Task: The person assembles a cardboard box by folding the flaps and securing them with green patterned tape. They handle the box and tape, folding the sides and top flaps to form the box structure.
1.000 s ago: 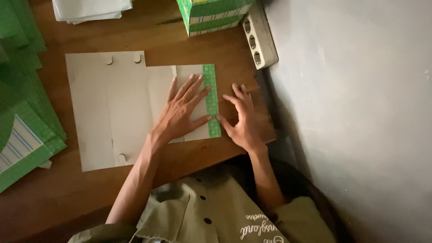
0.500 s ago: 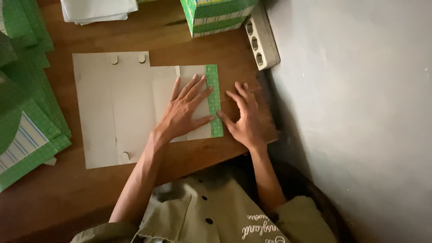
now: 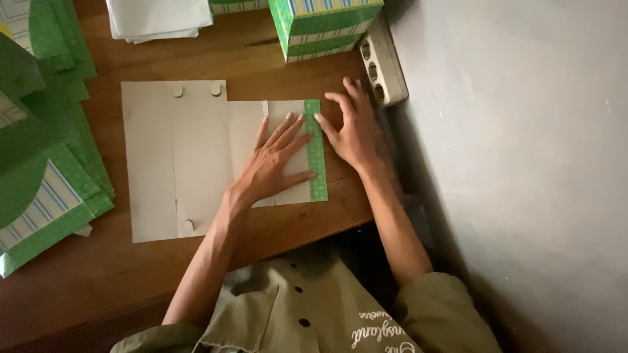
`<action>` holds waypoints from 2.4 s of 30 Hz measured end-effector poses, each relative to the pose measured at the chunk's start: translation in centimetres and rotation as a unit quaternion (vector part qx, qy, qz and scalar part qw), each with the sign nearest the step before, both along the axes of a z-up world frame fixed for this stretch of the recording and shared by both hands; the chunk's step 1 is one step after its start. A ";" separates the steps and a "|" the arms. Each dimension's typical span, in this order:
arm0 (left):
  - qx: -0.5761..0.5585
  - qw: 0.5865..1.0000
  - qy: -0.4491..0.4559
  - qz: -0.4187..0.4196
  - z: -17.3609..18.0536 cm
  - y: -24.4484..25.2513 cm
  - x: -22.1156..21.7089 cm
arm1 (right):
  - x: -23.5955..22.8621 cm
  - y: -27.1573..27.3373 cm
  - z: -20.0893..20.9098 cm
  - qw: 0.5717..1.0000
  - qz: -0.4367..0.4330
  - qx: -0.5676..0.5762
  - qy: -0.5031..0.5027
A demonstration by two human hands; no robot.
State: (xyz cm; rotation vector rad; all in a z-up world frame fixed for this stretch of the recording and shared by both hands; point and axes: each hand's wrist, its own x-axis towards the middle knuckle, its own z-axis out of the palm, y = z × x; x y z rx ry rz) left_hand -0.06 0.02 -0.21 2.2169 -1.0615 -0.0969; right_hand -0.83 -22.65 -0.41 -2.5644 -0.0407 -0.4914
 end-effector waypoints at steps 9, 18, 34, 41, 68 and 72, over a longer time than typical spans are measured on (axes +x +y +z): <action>-0.008 1.000 -0.003 0.002 -0.7 0.3 0.1 | 1.0 0.1 -0.6 1.000 -0.007 -0.003 0.002; -0.010 1.000 -0.006 -0.001 -0.2 0.2 0.2 | -5.0 0.8 2.3 0.996 0.025 -0.023 0.083; -0.065 0.998 -0.015 -0.001 -0.9 0.7 -0.1 | -7.6 1.5 1.5 0.996 0.034 0.040 0.077; -0.149 0.989 0.015 0.011 -0.3 1.5 0.0 | -6.3 3.6 3.9 0.990 0.122 -0.061 0.047; -0.016 0.973 -0.200 0.112 13.5 7.3 -7.2 | -9.8 4.3 6.7 0.933 -0.008 0.233 -0.274; 0.008 0.972 -0.218 0.089 19.3 7.9 -4.9 | -10.6 4.6 6.6 0.932 -0.051 0.277 -0.228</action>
